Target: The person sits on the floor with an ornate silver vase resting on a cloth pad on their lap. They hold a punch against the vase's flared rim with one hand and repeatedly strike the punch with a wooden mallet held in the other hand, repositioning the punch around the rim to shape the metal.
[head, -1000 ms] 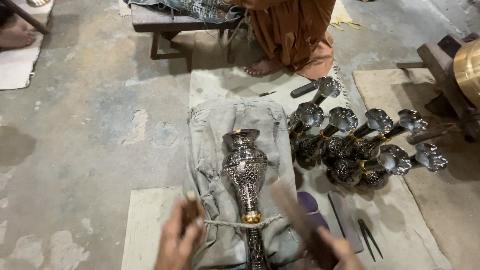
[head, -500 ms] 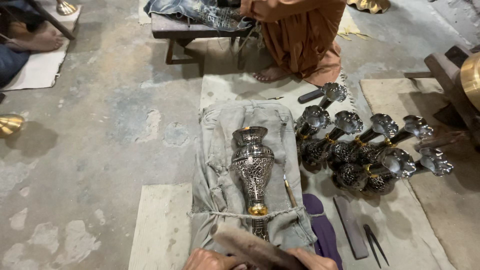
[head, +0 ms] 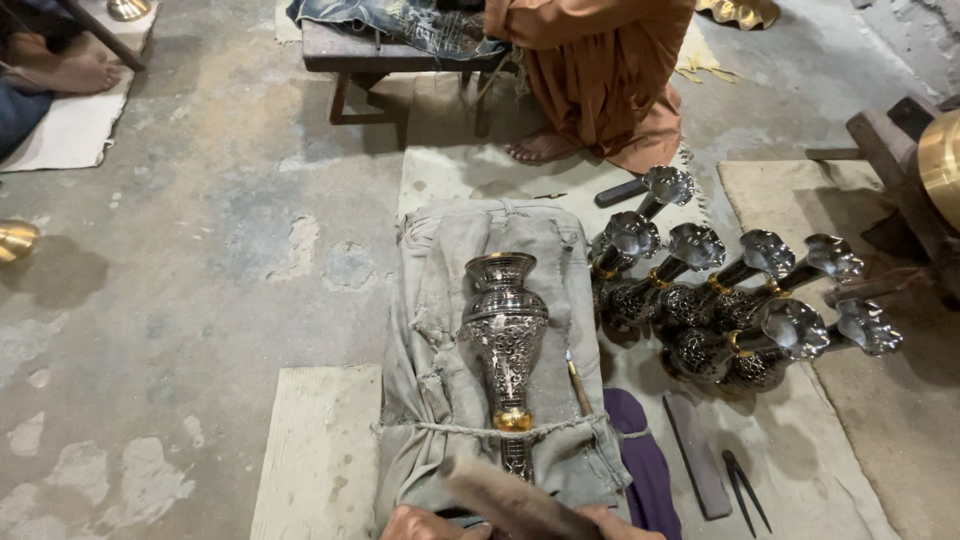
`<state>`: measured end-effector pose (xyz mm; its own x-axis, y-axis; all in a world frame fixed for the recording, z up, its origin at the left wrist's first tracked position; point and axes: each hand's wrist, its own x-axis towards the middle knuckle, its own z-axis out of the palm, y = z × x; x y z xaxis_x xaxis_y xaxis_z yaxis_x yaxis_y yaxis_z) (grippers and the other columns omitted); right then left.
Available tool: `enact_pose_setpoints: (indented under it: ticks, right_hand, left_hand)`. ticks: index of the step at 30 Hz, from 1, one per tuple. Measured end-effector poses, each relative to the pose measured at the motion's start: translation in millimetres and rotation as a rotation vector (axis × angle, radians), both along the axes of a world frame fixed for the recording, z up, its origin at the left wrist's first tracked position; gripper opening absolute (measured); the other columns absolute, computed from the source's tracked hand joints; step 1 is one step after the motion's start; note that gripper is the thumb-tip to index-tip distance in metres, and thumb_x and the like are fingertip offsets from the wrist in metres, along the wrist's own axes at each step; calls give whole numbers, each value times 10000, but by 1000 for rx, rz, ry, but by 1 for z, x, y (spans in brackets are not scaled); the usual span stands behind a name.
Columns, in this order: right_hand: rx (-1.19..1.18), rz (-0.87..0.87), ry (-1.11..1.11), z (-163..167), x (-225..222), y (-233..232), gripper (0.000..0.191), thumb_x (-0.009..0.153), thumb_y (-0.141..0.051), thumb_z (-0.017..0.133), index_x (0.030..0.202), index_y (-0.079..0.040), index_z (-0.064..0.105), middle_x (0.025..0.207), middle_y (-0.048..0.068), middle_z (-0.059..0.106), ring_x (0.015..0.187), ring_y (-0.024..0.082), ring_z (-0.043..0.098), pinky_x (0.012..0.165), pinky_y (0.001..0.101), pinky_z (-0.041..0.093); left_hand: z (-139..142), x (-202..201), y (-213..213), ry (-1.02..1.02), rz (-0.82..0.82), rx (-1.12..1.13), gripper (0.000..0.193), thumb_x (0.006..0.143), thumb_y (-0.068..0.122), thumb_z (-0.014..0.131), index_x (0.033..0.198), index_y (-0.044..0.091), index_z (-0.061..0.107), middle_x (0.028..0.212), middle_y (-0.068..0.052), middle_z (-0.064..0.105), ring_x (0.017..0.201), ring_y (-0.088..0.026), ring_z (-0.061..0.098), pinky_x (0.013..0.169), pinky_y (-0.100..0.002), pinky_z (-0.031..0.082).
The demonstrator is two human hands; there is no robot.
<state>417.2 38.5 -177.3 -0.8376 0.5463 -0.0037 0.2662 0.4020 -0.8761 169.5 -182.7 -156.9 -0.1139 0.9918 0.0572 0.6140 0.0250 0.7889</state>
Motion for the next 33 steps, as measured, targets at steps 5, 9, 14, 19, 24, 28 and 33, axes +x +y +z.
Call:
enact_pose_setpoints:
  ticks: [5, 9, 14, 19, 24, 28, 33]
  right_hand:
    - [133, -22, -313, 7, -8, -1, 245, 848, -191, 724, 1088, -210, 766, 829, 5, 816, 753, 132, 805, 736, 235, 628]
    - [98, 39, -451, 15, -3, -3, 263, 883, -208, 680, 1128, -259, 764, 839, 23, 798, 709, 86, 841, 698, 248, 643]
    - [-80, 172, -187, 36, 11, 36, 207, 881, -125, 719, 1086, -151, 725, 840, 62, 796, 782, 136, 794, 692, 275, 641]
    - [-287, -135, 414, 75, 13, 54, 286, 864, 21, 720, 1077, -107, 578, 916, 132, 713, 705, 169, 742, 597, 303, 629]
    - [-561, -50, 831, 95, -11, 31, 386, 855, 150, 698, 1035, -81, 446, 995, 186, 632, 635, 203, 704, 537, 341, 624]
    - [-509, -157, 426, 86, -30, 17, 322, 789, 112, 728, 931, -53, 492, 844, 159, 672, 718, 219, 726, 670, 381, 636]
    - [-574, -464, 125, 86, -21, 38, 334, 712, 29, 820, 957, -30, 600, 675, 126, 667, 580, 216, 677, 545, 362, 566]
  left_hand:
    - [11, -8, 0, -49, -40, 17, 187, 993, 161, 682, 968, -1, 770, 888, -128, 783, 806, -242, 803, 733, -372, 664]
    - [52, -27, 0, -182, -158, 194, 191, 1016, 131, 653, 971, -22, 757, 914, -132, 782, 827, -239, 804, 750, -369, 671]
    - [119, -50, -5, -227, 39, 133, 224, 1016, 171, 588, 1024, -5, 727, 921, -98, 789, 787, -219, 820, 692, -331, 708]
    - [147, -97, 30, -319, 379, 252, 281, 1059, 215, 484, 1220, 7, 584, 951, -141, 808, 821, -237, 820, 690, -363, 693]
    - [165, -149, 93, -455, 569, 155, 435, 1009, 213, 556, 1387, 44, 423, 803, -184, 782, 630, -246, 775, 576, -364, 656]
    - [180, -164, 136, -385, 380, 372, 572, 978, 153, 670, 1458, 27, 385, 970, -159, 770, 805, -221, 794, 718, -356, 686]
    - [198, -165, 175, -445, 116, 308, 574, 980, 119, 714, 1492, 40, 468, 984, -161, 803, 907, -203, 793, 803, -367, 677]
